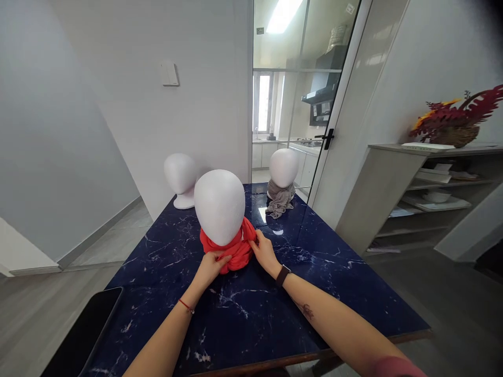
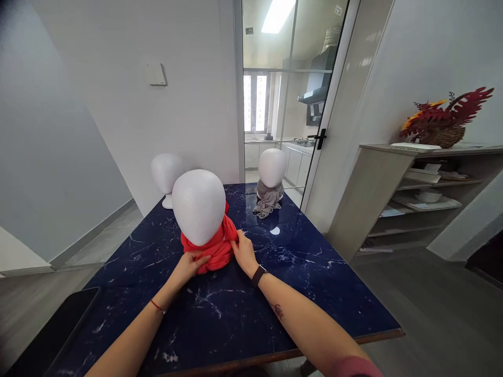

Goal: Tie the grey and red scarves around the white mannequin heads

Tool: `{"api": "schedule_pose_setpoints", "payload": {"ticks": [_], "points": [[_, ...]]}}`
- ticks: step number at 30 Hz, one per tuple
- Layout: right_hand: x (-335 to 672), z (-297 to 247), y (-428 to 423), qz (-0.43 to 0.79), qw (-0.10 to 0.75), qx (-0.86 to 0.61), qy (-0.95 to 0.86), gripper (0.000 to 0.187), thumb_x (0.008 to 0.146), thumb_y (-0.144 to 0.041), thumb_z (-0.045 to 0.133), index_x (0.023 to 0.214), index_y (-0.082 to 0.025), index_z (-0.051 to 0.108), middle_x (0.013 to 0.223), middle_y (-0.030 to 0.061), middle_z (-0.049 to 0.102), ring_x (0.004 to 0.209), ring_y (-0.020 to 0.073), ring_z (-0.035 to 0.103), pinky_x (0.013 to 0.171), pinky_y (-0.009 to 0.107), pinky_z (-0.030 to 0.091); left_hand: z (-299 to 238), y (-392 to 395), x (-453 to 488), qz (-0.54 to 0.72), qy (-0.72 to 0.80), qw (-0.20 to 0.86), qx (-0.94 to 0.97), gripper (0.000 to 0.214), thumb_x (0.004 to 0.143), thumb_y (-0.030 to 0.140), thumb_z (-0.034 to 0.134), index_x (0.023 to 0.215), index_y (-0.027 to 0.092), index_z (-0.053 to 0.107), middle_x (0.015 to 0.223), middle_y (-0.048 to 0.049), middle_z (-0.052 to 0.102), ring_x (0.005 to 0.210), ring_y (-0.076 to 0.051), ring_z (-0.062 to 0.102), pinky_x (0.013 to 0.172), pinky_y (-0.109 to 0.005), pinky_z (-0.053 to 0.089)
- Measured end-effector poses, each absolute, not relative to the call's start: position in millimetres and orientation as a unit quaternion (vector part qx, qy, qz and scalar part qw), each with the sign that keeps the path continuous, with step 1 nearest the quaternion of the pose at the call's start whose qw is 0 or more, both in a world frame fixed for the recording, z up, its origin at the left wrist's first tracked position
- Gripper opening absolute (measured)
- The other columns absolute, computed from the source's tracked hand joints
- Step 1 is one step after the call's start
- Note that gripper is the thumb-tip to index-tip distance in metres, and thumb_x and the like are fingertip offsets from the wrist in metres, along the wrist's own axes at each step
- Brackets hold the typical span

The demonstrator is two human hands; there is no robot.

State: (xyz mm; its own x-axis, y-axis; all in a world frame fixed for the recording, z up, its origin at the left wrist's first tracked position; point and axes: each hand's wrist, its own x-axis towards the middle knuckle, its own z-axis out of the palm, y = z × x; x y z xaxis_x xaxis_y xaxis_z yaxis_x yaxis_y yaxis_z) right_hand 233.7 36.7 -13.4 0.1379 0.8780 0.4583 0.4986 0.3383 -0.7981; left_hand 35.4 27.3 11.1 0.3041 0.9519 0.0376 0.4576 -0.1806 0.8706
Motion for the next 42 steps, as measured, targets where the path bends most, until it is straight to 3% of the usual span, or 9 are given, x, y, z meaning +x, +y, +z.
{"api": "schedule_pose_setpoints", "payload": {"ticks": [6, 9, 13, 16, 20, 25, 29, 36, 42], "points": [[243.4, -24.6, 48.4, 0.220, 0.550, -0.560, -0.580, 0.011, 0.077, -0.029, 0.046, 0.083, -0.021, 0.051, 0.071, -0.0001, 0.057, 0.063, 0.0170, 0.051, 0.059, 0.026, 0.036, 28.0, 22.3, 18.2, 0.270, 0.361, 0.638, 0.624, 0.021, 0.066, 0.034, 0.067, 0.075, 0.015, 0.071, 0.086, -0.0070, 0.069, 0.082, -0.020, 0.062, 0.079, -0.032, 0.048], [246.3, -29.5, 53.7, 0.258, 0.574, -0.561, -0.538, 0.014, 0.076, -0.032, 0.047, 0.085, -0.022, 0.051, 0.072, -0.0002, 0.057, 0.062, 0.0166, 0.052, 0.057, 0.027, 0.039, 38.2, 17.6, 14.0, 0.227, 0.356, 0.640, 0.641, 0.040, 0.079, 0.046, 0.049, 0.058, 0.018, 0.068, 0.084, -0.0095, 0.069, 0.088, -0.024, 0.062, 0.084, -0.037, 0.048], [245.2, -30.3, 55.8, 0.366, 0.609, -0.515, -0.480, 0.021, 0.075, -0.037, 0.051, 0.090, -0.023, 0.048, 0.074, -0.0015, 0.058, 0.057, 0.0153, 0.055, 0.053, 0.029, 0.046, 38.9, 20.0, 16.5, 0.228, 0.384, 0.575, 0.685, 0.062, 0.086, 0.053, 0.033, 0.042, 0.018, 0.059, 0.077, -0.0119, 0.069, 0.082, -0.022, 0.062, 0.085, -0.035, 0.047], [241.0, -24.8, 52.5, 0.448, 0.631, -0.473, -0.422, 0.025, 0.072, -0.039, 0.055, 0.091, -0.024, 0.046, 0.073, -0.0026, 0.058, 0.060, 0.0145, 0.056, 0.055, 0.029, 0.049, 34.1, 22.1, 20.8, 0.297, 0.358, 0.510, 0.723, 0.029, 0.079, 0.041, 0.056, 0.077, 0.016, 0.070, 0.093, -0.0084, 0.069, 0.092, -0.021, 0.060, 0.089, -0.032, 0.043], [232.5, -16.0, 44.9, 0.542, 0.634, -0.416, -0.361, 0.030, 0.071, -0.040, 0.059, 0.090, -0.023, 0.045, 0.071, -0.0042, 0.058, 0.055, 0.0116, 0.055, 0.053, 0.026, 0.047, 30.9, 18.1, 26.8, 0.308, 0.371, 0.430, 0.763, 0.051, 0.079, 0.035, 0.056, 0.127, 0.017, 0.052, 0.084, -0.0045, 0.067, 0.077, -0.017, 0.060, 0.077, -0.029, 0.045], [230.6, -14.4, 45.2, 0.496, 0.645, -0.439, -0.382, 0.027, 0.069, -0.040, 0.060, 0.086, -0.021, 0.049, 0.065, -0.0056, 0.055, 0.049, 0.0085, 0.046, 0.044, 0.020, 0.036, 34.4, 15.6, 25.9, 0.224, 0.428, 0.261, 0.836, 0.033, 0.078, 0.046, 0.055, 0.088, 0.019, 0.070, 0.073, -0.0020, 0.066, 0.063, -0.015, 0.054, 0.062, -0.025, 0.038], [246.9, -17.4, 56.5, 0.453, 0.675, -0.469, -0.346, 0.026, 0.067, -0.038, 0.060, 0.084, -0.020, 0.052, 0.071, -0.0045, 0.057, 0.056, 0.0095, 0.049, 0.049, 0.019, 0.039, 38.9, 24.8, 9.6, 0.170, 0.507, 0.208, 0.819, 0.054, 0.085, 0.056, 0.036, 0.059, 0.016, 0.063, 0.059, -0.0020, 0.060, 0.056, -0.015, 0.051, 0.056, -0.025, 0.032], [281.9, -26.3, 78.5, 0.454, 0.689, -0.492, -0.277, 0.023, 0.068, -0.037, 0.059, 0.081, -0.020, 0.050, 0.066, -0.0042, 0.056, 0.056, 0.0110, 0.053, 0.049, 0.021, 0.044, 37.6, 40.4, -27.3, 0.195, 0.717, 0.008, 0.670, 0.037, 0.084, 0.036, 0.036, 0.082, 0.017, 0.068, 0.099, -0.0110, 0.065, 0.084, -0.026, 0.061, 0.064, -0.031, 0.040], [309.4, -22.2, 85.2, 0.430, 0.719, -0.485, -0.251, 0.032, 0.068, -0.036, 0.064, 0.090, -0.020, 0.049, 0.085, 0.0012, 0.062, 0.073, 0.0138, 0.062, 0.063, 0.026, 0.053, 24.9, 46.2, -22.6, 0.302, 0.673, 0.042, 0.673, 0.036, 0.082, 0.041, 0.043, 0.070, 0.016, 0.066, 0.102, -0.0124, 0.063, 0.096, -0.026, 0.058, 0.083, -0.037, 0.045]]}}
